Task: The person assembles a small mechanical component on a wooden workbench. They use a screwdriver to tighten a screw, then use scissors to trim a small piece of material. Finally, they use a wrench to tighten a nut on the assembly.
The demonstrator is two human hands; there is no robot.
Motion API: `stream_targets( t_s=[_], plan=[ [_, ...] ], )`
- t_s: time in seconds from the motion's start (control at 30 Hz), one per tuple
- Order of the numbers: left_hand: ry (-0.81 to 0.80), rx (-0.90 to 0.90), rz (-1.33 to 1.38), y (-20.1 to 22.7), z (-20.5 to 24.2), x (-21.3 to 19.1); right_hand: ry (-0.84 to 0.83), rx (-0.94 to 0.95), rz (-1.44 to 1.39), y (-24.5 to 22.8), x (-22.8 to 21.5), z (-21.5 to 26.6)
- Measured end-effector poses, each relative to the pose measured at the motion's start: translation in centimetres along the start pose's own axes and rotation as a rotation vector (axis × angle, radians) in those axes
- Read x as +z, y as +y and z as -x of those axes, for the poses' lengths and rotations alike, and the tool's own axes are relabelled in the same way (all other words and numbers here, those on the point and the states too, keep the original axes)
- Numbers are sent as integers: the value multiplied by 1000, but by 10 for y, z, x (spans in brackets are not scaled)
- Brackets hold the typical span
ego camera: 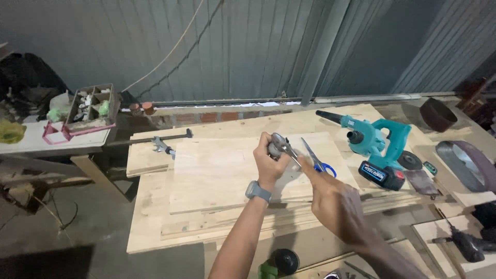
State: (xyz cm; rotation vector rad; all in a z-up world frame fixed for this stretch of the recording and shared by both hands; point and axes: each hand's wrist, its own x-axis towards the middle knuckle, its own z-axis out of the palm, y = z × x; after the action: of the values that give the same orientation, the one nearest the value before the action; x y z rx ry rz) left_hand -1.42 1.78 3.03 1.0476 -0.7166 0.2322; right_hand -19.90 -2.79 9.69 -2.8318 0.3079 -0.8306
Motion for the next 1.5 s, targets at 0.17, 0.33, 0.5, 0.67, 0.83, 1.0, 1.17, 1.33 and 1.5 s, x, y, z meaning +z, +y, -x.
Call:
stream_targets(
  t_s=[0.17,0.33,0.5,0.67,0.83,1.0,1.17,1.33,1.5],
  plan=[
    [-5,59,-98,-6,-2,-2,-10,46,-18,-17,-18,-9],
    [-11,14,-57,-2,-1,-1,91,-133,-103,-10,-16,-13],
    [-3,21,-64,1,-1,-2,29,-57,-39,-3,-12,-15],
    [-21,104,-76,-12,-4,-4,75,-44,-126,-14,-34,-20],
    [58,22,-34,-41,5,-5,-349,443,-41,-26,-47,-22],
    [37,-33,-45,-30,4,-7,-519,416,51,-27,-44,-36],
    [69,-108,70,-29,1,-7,-512,344,23,-27,-43,-36],
    [133,-87,42,-21,-3,4,-491,296,-44,-26,-45,-33],
    [130,-35,-19,-16,-4,12,-294,401,-120,-10,-32,-24]
  ],
)
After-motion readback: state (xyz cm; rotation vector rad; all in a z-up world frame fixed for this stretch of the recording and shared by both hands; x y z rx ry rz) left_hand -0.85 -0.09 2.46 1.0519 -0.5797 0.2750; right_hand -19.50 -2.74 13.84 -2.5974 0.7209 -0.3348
